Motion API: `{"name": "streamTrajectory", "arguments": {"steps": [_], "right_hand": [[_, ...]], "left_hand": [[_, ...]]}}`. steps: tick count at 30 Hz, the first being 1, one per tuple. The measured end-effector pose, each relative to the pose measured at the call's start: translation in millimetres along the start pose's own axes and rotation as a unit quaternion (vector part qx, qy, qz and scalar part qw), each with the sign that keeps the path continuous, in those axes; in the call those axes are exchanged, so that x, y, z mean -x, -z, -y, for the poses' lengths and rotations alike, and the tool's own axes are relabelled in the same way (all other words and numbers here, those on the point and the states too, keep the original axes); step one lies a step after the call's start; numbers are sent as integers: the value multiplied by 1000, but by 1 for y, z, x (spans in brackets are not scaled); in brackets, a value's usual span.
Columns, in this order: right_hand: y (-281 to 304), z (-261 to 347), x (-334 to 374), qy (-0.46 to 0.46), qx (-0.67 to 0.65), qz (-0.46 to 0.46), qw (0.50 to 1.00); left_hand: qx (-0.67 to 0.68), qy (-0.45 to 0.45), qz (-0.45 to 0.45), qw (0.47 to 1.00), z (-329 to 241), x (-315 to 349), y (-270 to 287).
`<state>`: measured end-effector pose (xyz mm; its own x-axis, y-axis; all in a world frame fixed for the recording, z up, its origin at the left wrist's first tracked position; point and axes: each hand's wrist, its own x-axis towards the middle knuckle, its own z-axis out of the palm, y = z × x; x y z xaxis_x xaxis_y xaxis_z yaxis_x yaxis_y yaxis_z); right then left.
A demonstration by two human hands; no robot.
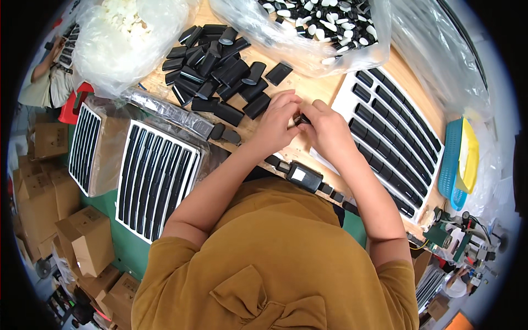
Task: Assembling small plastic components by inserting white caps into black tubes and placing them into a tray.
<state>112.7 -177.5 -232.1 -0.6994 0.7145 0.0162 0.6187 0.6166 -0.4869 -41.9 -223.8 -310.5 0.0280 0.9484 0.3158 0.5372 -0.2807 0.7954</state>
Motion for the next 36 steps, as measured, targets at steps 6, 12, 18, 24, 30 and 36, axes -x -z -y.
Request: {"name": "streamTrajectory", "arguments": {"steps": [6,12,18,24,30,36], "right_hand": [[-8,-2,5,-3,-44,-55,998],[-9,-4,6,-10,-30,-61,998],[14,-2,17,-42,-150,-155,975],[31,-45,37,-205,-331,-221,894],[26,-17,-14,-82,-467,-265,840],[-8,12,-103,-23,-391,-226,892]], "left_hand": [[99,52,-65,992,-18,-1,8],[44,-50,-162,985,-28,-80,27],[-123,-55,-39,990,18,-171,-14],[-176,-70,49,981,19,-179,-31],[40,-32,-179,983,15,-132,-43],[135,4,-174,976,5,-65,-27]]}}
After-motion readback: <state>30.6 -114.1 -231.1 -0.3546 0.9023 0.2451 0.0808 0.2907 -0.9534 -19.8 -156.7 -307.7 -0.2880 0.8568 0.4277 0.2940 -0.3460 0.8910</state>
